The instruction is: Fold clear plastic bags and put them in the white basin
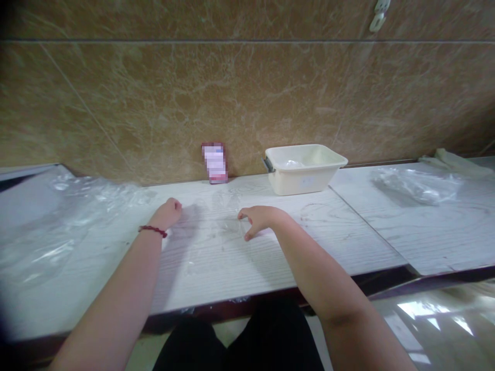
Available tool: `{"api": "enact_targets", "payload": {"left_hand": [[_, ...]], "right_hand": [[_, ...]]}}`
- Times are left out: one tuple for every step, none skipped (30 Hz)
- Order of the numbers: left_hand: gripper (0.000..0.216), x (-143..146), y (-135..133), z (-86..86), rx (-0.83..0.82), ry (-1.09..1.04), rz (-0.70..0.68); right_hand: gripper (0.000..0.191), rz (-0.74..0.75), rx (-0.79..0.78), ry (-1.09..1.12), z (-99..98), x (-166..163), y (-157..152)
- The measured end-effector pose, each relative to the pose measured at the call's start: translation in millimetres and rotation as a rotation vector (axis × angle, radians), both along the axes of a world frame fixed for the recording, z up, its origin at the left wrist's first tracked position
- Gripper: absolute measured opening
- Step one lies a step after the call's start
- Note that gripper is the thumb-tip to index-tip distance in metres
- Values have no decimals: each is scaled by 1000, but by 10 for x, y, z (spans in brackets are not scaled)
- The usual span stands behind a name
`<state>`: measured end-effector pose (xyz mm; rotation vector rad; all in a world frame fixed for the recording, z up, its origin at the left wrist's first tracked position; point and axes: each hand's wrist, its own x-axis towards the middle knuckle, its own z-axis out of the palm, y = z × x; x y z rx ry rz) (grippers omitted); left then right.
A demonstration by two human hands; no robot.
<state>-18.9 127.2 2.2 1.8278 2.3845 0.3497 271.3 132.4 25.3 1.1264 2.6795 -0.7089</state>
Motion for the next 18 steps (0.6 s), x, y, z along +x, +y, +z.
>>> {"api": "enact_targets", "payload": {"left_hand": [[24, 4, -8, 10, 20, -46, 1], [23, 7, -13, 16, 39, -89, 3], [22, 10, -14, 19, 57, -127, 8], [22, 13, -14, 18, 74, -163, 15], [23, 17, -11, 15, 88, -202, 24], [25, 22, -8, 10, 103, -246, 32], [28, 29, -4, 3, 119, -293, 40], [30, 37, -2, -3, 139, -343, 45], [33, 48, -1, -9, 162, -392, 46], [35, 61, -2, -12, 185, -437, 46], [37, 77, -6, -13, 206, -480, 43], [38, 94, -12, -10, 224, -522, 35], [38, 114, -19, -4, 238, -566, 22], [38, 135, -28, 5, 253, -611, 5], [38, 157, -36, 15, 271, -658, -13], [38, 179, -43, 25, 291, -704, -31], [39, 201, -48, 34, 309, -743, -49], [39, 221, -52, 39, 322, -770, -67]], "right_hand": [[74, 3, 2, 1, -4, 2, 4], [75, 7, 5, 1, -8, 4, 8], [75, 10, 7, 1, -10, 6, 11], [74, 10, 7, 1, -8, 6, 12], [73, 8, 9, 1, -4, 4, 10], [71, 0, 12, 3, 4, -1, 6], [68, -15, 20, 9, 14, -8, 0], [64, -38, 35, 18, 25, -18, -6], [59, -68, 60, 29, 35, -29, -13], [54, -101, 90, 39, 44, -43, -18], [48, -134, 126, 51, 49, -57, -21], [43, -162, 164, 62, 50, -71, -21], [38, -183, 202, 78, 48, -86, -19], [34, -198, 237, 99, 42, -100, -15], [31, -208, 268, 127, 32, -114, -10], [28, -214, 297, 161, 19, -129, -5], [25, -217, 325, 200, 4, -143, -2], [23, -219, 353, 245, -14, -160, -1]]}}
